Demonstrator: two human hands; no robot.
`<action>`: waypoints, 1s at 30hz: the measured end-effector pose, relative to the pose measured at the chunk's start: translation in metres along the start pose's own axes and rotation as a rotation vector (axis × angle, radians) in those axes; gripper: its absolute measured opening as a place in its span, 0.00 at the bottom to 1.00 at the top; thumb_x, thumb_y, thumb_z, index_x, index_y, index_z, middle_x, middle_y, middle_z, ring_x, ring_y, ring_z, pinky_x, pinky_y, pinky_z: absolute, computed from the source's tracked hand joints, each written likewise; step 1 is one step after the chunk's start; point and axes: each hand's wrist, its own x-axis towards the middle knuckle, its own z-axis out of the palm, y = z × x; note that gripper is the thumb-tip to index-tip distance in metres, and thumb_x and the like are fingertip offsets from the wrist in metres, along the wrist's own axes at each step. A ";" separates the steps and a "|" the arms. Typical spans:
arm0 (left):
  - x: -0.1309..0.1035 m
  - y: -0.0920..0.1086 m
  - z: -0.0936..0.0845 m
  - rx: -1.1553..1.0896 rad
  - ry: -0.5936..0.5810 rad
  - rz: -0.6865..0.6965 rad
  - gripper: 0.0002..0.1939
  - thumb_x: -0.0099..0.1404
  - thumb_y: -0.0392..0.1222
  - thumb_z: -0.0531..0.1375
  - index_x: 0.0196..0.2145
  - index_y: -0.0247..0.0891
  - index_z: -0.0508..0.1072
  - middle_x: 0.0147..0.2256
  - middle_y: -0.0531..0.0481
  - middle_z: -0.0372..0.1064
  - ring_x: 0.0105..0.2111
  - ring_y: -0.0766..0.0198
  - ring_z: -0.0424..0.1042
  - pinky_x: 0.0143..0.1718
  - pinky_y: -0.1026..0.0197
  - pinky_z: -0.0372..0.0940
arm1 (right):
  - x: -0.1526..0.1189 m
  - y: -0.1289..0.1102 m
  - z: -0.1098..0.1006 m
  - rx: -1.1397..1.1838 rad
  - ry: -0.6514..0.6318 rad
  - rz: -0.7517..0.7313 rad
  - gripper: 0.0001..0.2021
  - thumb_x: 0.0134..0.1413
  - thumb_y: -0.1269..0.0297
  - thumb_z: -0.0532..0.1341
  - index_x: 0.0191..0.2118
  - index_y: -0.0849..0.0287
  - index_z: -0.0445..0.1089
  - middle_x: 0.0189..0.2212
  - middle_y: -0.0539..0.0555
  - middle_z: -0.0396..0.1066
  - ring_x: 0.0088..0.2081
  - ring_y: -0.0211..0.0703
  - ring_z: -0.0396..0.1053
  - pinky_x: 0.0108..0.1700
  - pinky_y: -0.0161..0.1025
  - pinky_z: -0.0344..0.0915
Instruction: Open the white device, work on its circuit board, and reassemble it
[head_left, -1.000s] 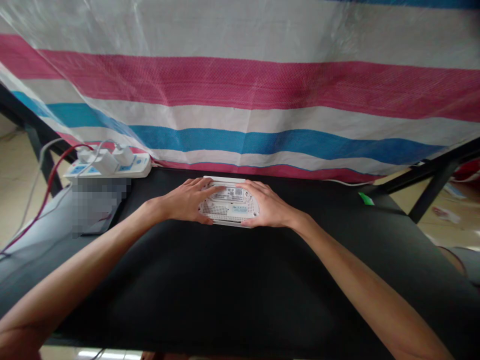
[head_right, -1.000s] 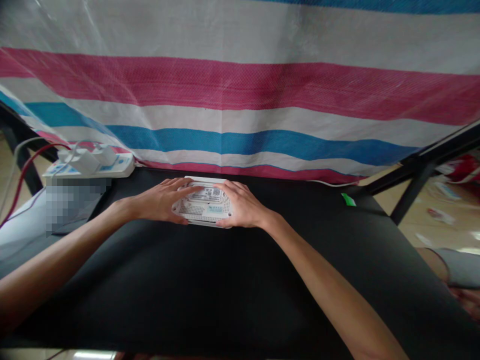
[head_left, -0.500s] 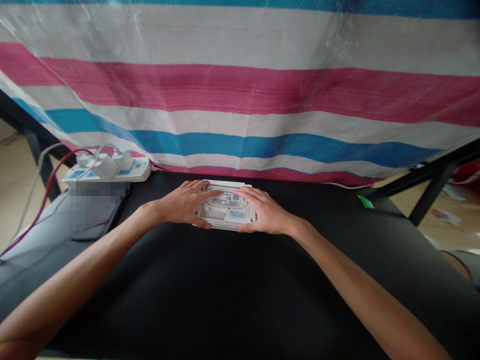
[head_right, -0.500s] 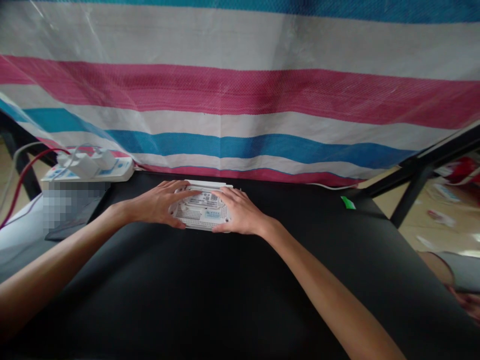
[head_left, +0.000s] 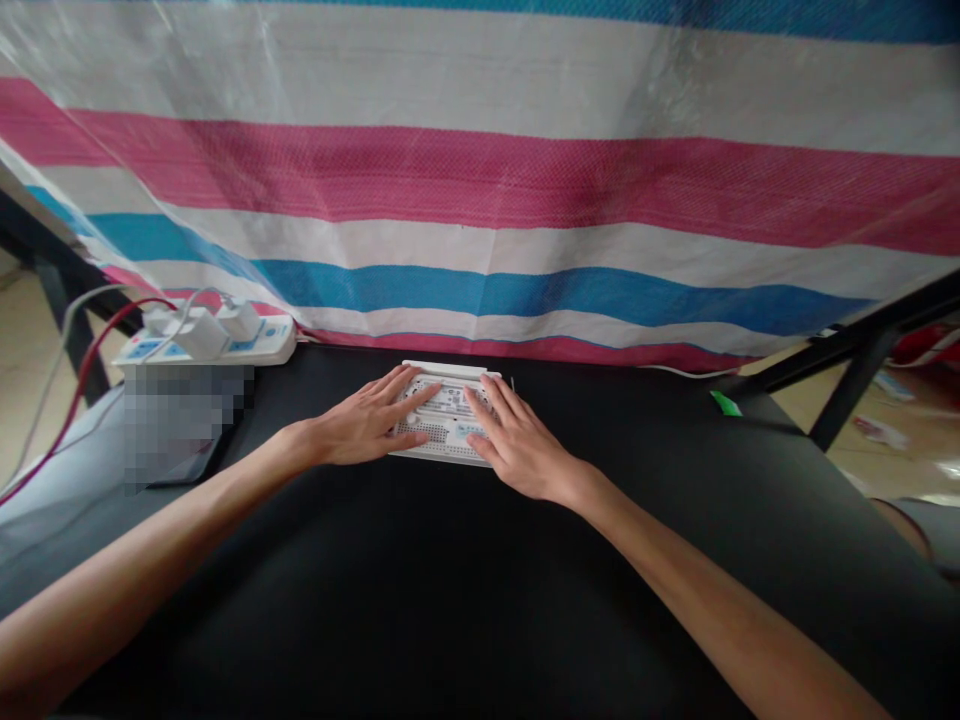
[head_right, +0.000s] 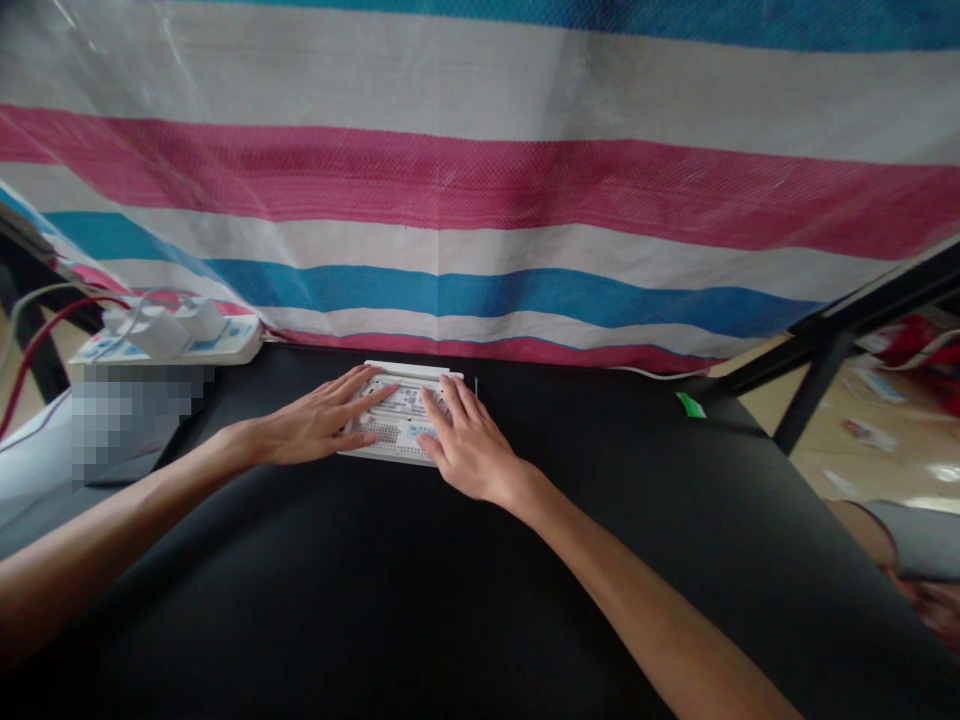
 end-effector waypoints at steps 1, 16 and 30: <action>0.000 0.001 0.000 -0.004 -0.011 -0.007 0.37 0.74 0.63 0.46 0.72 0.47 0.41 0.72 0.35 0.35 0.71 0.40 0.39 0.65 0.39 0.51 | 0.000 -0.001 -0.001 -0.004 -0.009 0.006 0.34 0.70 0.48 0.46 0.73 0.62 0.43 0.73 0.66 0.33 0.73 0.62 0.32 0.70 0.61 0.45; 0.007 0.022 0.002 0.060 0.089 -0.089 0.42 0.71 0.68 0.45 0.70 0.35 0.51 0.69 0.28 0.44 0.70 0.38 0.44 0.66 0.40 0.49 | 0.024 0.012 -0.014 0.081 -0.041 -0.011 0.33 0.68 0.54 0.54 0.71 0.65 0.50 0.72 0.67 0.38 0.73 0.60 0.34 0.70 0.59 0.45; 0.029 0.034 0.020 0.122 0.188 -0.107 0.35 0.74 0.63 0.42 0.71 0.44 0.50 0.70 0.38 0.47 0.70 0.45 0.45 0.68 0.39 0.42 | 0.036 0.032 -0.047 0.320 0.018 0.107 0.14 0.54 0.74 0.65 0.47 0.64 0.76 0.27 0.51 0.75 0.29 0.40 0.71 0.37 0.35 0.64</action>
